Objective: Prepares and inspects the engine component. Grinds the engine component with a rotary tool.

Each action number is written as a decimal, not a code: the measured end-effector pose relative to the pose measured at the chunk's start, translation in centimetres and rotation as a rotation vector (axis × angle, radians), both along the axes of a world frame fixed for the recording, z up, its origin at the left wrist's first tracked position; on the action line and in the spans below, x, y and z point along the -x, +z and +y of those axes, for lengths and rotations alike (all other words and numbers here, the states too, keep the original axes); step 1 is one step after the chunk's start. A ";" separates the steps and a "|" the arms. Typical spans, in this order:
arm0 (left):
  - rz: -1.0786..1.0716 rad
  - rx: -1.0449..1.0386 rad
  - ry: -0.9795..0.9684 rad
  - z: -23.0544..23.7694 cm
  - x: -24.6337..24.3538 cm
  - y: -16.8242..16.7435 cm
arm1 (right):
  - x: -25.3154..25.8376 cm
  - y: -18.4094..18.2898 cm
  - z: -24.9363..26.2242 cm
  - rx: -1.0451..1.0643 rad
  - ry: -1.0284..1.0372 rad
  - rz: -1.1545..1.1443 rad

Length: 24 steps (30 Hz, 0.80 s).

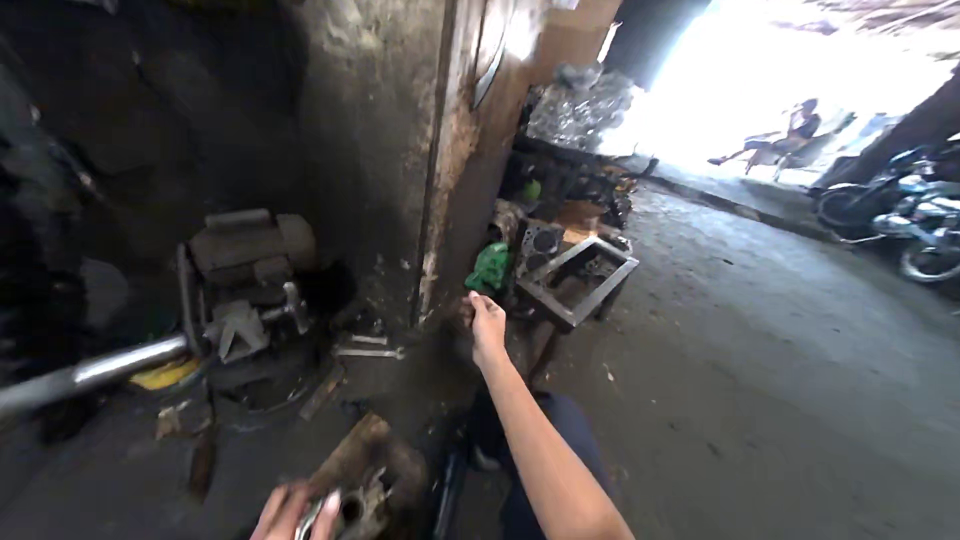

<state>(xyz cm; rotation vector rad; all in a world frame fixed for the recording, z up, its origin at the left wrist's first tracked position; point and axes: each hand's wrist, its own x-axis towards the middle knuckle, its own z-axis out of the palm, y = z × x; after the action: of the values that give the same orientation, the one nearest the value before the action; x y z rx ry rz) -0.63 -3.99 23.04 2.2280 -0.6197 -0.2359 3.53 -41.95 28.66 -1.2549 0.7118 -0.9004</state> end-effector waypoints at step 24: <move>-0.053 0.686 0.599 7.9 0.7 -1.2 | 13.8 -41.8 11.2 -0.178 0.082 1.411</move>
<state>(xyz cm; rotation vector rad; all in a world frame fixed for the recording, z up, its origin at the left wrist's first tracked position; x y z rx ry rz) -1.31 3.96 21.89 1.6486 -0.0144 0.3046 -10.30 -30.79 -13.16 -1.6403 1.7481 0.2801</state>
